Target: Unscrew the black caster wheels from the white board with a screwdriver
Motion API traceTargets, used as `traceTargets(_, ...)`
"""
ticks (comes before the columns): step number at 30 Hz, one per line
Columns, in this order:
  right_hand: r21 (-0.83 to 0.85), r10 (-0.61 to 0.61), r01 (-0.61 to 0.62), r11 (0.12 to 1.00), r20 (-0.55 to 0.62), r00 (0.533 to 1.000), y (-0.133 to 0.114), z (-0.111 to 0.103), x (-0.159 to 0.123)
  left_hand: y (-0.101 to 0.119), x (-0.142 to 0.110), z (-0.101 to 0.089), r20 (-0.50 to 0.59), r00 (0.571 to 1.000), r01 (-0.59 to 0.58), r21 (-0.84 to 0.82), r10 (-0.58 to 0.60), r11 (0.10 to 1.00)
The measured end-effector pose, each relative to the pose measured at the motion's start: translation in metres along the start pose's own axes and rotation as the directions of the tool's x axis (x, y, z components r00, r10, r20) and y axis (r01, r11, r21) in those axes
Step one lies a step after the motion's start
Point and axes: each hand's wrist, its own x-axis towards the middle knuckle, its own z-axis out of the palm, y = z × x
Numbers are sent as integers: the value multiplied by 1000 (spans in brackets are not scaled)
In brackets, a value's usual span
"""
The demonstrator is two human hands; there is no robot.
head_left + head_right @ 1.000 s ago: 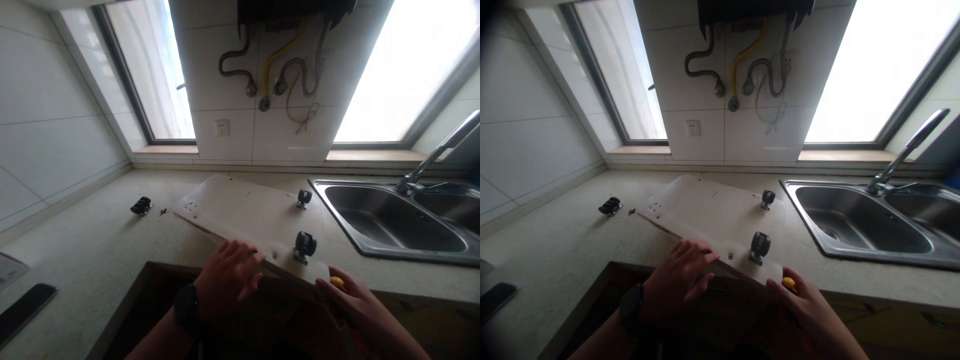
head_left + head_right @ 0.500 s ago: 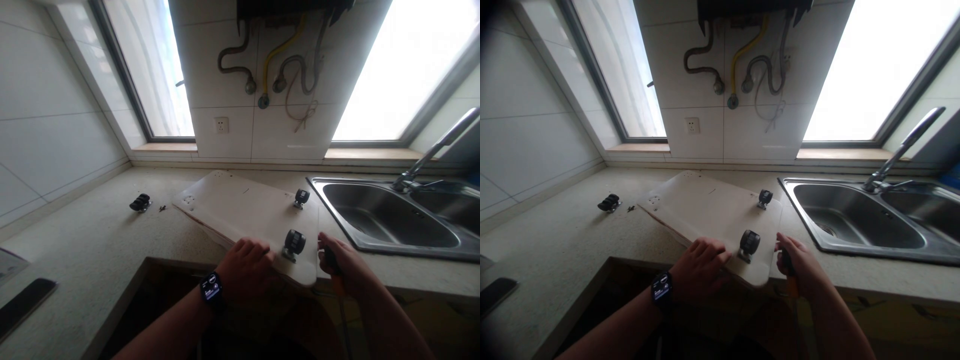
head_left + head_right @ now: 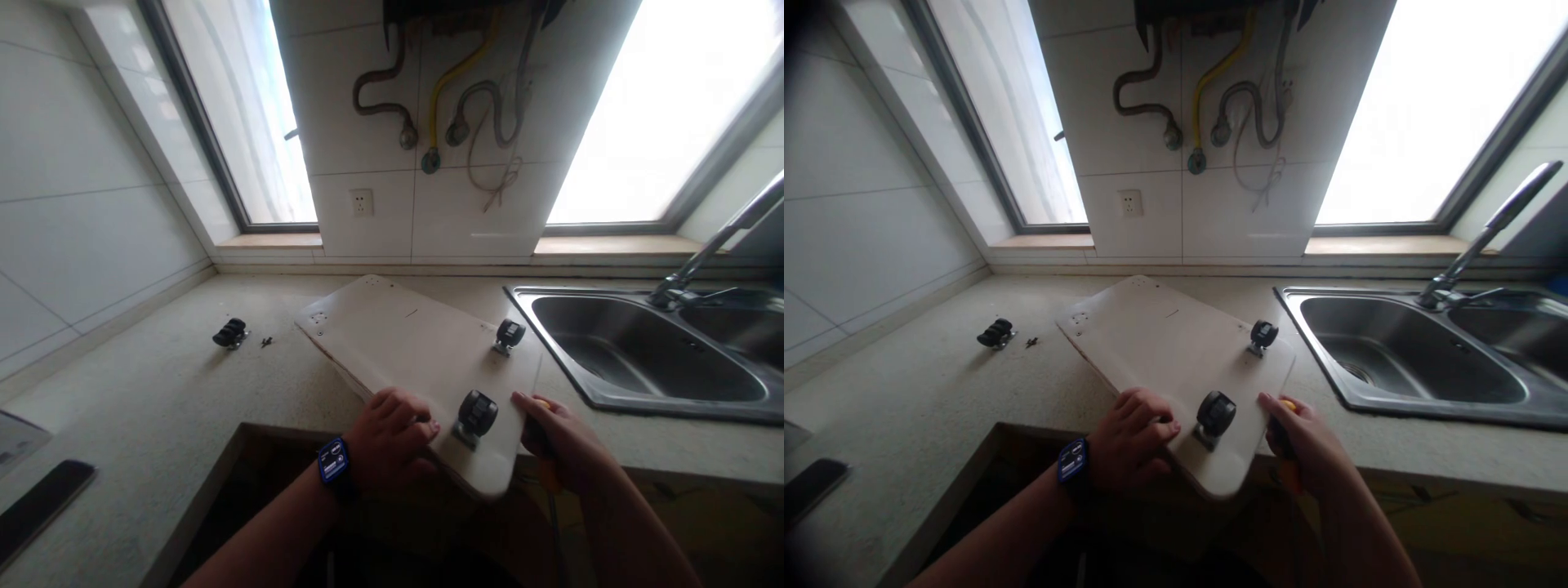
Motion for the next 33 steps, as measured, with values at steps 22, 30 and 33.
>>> traceTargets(22,-191,-37,60,980,126,991,-6,47,-63,3,36,-63,340,910,343,-301,-236,890)
traceTargets(30,-275,25,64,959,311,950,-23,33,-76,2,24,-62,294,839,531,-256,-459,808)
traceTargets(33,-275,-28,91,957,224,974,-36,10,-85,8,17,-62,268,842,531,-267,-467,804)
